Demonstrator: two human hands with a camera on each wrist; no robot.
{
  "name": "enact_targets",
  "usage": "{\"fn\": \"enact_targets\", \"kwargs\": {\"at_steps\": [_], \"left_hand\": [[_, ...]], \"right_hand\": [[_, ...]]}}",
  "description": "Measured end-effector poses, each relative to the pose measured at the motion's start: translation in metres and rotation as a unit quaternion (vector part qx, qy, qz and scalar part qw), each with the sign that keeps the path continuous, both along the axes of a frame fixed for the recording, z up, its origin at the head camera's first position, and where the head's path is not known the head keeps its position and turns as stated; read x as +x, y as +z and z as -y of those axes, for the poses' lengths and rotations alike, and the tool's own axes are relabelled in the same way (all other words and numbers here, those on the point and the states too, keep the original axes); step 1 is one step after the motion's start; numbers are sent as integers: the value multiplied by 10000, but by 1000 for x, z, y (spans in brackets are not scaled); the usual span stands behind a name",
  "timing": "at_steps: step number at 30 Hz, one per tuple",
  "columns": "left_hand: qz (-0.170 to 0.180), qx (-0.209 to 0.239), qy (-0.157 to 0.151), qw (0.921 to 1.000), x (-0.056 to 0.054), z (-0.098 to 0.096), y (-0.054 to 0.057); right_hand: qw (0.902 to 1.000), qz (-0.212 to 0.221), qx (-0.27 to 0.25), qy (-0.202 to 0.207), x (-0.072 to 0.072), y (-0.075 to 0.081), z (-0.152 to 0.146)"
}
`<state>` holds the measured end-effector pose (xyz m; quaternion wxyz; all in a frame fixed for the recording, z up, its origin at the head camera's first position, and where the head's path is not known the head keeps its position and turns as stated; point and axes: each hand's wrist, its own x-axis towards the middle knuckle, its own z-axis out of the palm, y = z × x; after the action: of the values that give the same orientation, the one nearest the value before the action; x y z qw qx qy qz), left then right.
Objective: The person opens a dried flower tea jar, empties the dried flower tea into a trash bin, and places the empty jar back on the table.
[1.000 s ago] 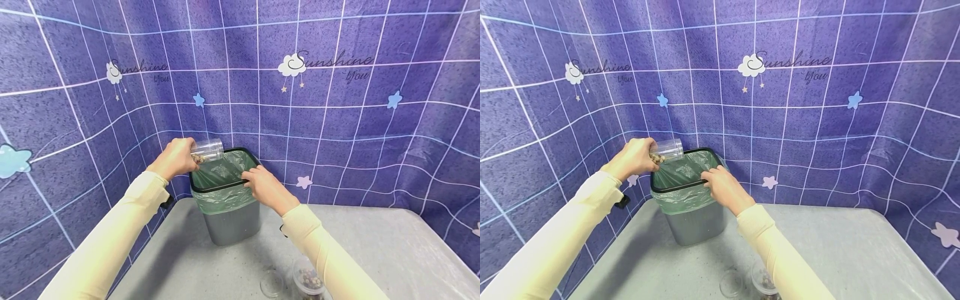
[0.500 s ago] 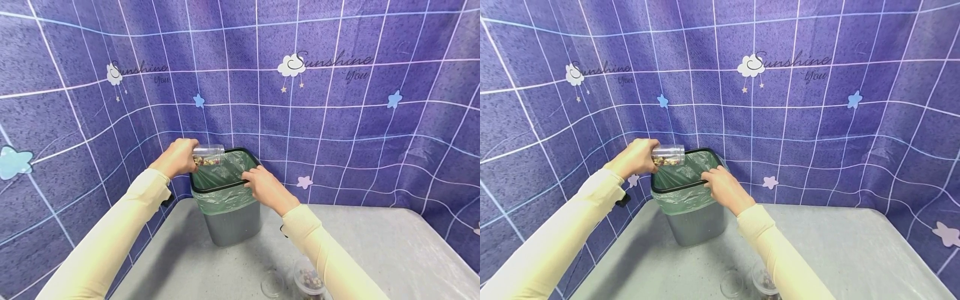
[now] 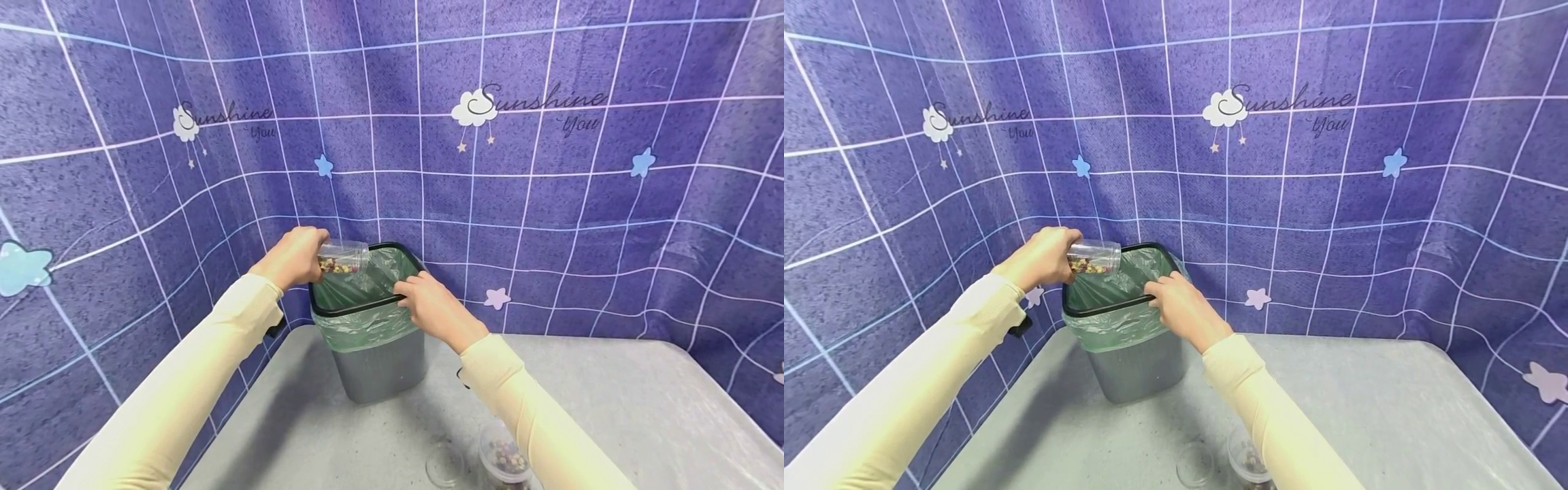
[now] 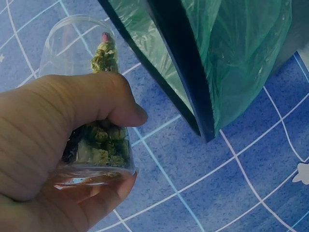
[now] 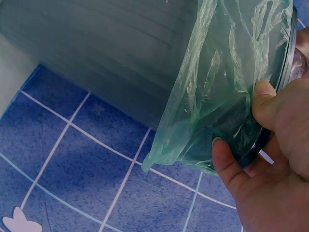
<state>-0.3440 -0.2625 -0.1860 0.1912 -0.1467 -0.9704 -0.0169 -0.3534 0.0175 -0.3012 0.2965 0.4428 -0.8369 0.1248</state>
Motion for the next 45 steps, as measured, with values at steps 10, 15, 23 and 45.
{"fn": "enact_targets", "kwargs": {"at_steps": [10,15,23,45], "left_hand": [[-223,-344,-239,9989,2,0,3],[-270,-540,-294,9977,0,1,2],[-177,-557,-252,9980,-1,2,1],[-583,-949,-499,9925,1,-3,4]], "right_hand": [[10000,-72,-57,32,1,2,-1],[9999,-98,-95,11,0,1,-1],[9999,1,-102,-19,0,0,-1],[9999,71,-145,47,1,0,0]]}}
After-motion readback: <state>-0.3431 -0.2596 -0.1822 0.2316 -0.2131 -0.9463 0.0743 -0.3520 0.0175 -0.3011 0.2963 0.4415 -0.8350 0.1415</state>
